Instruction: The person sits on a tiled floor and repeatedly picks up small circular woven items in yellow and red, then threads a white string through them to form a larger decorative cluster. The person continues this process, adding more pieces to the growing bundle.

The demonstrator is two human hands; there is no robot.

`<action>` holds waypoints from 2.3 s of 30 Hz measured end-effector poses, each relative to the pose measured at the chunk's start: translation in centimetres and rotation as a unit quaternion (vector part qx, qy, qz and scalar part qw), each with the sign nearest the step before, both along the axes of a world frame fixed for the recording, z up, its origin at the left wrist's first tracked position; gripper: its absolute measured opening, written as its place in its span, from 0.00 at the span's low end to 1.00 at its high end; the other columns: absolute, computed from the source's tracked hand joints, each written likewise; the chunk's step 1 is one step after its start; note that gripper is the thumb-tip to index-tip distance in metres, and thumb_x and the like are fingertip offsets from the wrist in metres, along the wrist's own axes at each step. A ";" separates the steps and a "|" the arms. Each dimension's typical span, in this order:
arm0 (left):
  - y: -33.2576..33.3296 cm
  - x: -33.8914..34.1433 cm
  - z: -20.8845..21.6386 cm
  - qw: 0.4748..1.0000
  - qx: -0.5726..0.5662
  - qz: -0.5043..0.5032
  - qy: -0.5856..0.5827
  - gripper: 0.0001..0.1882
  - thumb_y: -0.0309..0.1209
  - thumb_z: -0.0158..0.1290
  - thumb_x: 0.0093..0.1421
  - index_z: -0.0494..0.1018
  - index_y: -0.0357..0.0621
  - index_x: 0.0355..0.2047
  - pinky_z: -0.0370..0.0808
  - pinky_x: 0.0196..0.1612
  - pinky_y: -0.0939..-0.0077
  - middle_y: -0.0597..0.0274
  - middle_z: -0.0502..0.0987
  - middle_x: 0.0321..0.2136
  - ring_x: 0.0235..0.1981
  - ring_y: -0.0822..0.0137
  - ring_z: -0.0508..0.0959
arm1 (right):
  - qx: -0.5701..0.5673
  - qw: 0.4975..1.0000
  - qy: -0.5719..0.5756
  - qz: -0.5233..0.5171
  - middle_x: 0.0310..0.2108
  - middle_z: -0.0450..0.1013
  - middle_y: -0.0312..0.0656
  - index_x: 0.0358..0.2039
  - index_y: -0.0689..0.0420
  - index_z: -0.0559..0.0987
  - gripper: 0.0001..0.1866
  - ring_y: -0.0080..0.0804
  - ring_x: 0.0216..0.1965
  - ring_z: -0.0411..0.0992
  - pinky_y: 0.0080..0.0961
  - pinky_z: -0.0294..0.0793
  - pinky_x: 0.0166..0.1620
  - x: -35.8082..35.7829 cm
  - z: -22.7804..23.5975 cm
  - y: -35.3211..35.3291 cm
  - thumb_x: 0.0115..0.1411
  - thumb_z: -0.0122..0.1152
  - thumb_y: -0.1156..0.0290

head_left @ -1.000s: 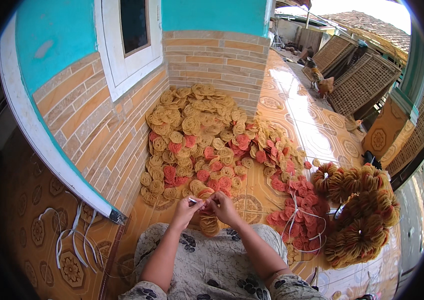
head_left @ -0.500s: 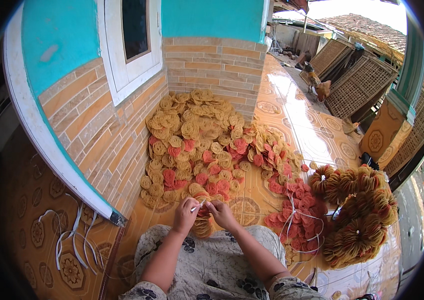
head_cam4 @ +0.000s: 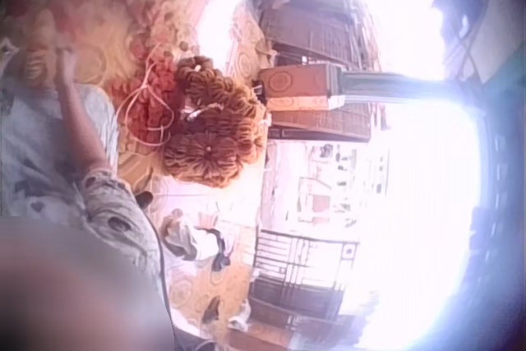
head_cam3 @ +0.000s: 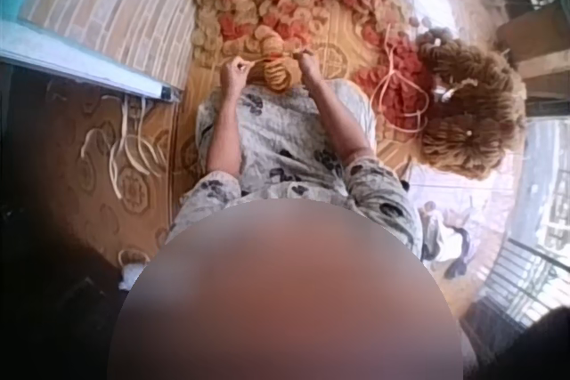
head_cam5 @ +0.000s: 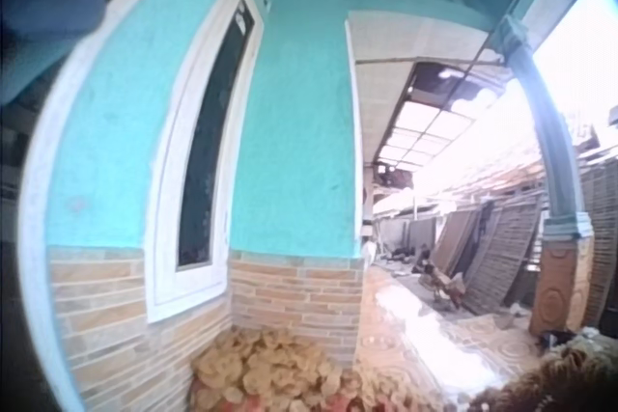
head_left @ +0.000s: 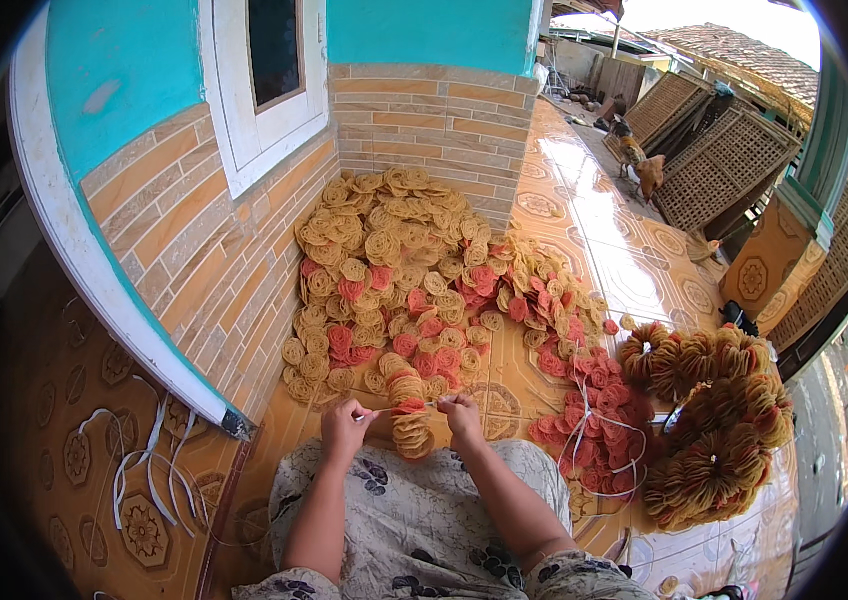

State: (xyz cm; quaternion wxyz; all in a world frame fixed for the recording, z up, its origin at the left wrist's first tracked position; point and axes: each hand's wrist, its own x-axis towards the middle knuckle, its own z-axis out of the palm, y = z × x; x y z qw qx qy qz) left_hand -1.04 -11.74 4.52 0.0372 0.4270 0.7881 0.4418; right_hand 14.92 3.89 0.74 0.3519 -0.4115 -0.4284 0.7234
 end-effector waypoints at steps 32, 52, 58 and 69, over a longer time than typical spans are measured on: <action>3.5 9.1 4.8 0.455 0.160 -0.293 -0.826 0.31 0.61 0.43 0.60 0.71 0.45 0.44 0.76 0.44 0.56 0.51 0.77 0.35 0.37 0.54 0.78 | -0.177 0.922 0.310 0.147 0.54 0.68 0.52 0.57 0.62 0.67 0.37 0.46 0.54 0.68 0.42 0.66 0.58 12.4 10.8 -1.3 0.61 0.49 0.42; 1.3 4.6 0.9 0.747 0.047 -0.204 -0.631 0.26 0.49 0.40 0.68 0.60 0.48 0.59 0.70 0.47 0.73 0.60 0.70 0.55 0.47 0.67 0.73 | 0.260 0.540 -0.790 -0.125 0.53 0.70 0.48 0.57 0.46 0.70 0.33 0.42 0.56 0.66 0.48 0.52 0.63 46.9 34.6 14.3 0.52 0.64 0.49; 0.7 3.5 1.1 0.759 0.046 -0.183 -0.623 0.24 0.46 0.40 0.69 0.61 0.48 0.59 0.70 0.48 0.74 0.62 0.71 0.54 0.46 0.69 0.73 | 0.483 0.296 -0.764 -0.310 0.59 0.62 0.47 0.52 0.52 0.72 0.25 0.41 0.58 0.63 0.44 0.47 0.65 43.8 28.1 14.7 0.54 0.63 0.59; 1.5 4.1 -0.1 0.790 0.021 -0.184 -0.585 0.20 0.42 0.41 0.69 0.63 0.47 0.57 0.69 0.47 0.76 0.64 0.72 0.52 0.45 0.72 0.74 | 0.357 0.618 -0.700 -0.020 0.28 0.77 0.47 0.28 0.57 0.82 0.16 0.44 0.32 0.76 0.39 0.72 0.38 24.0 2.9 12.8 0.56 0.61 0.56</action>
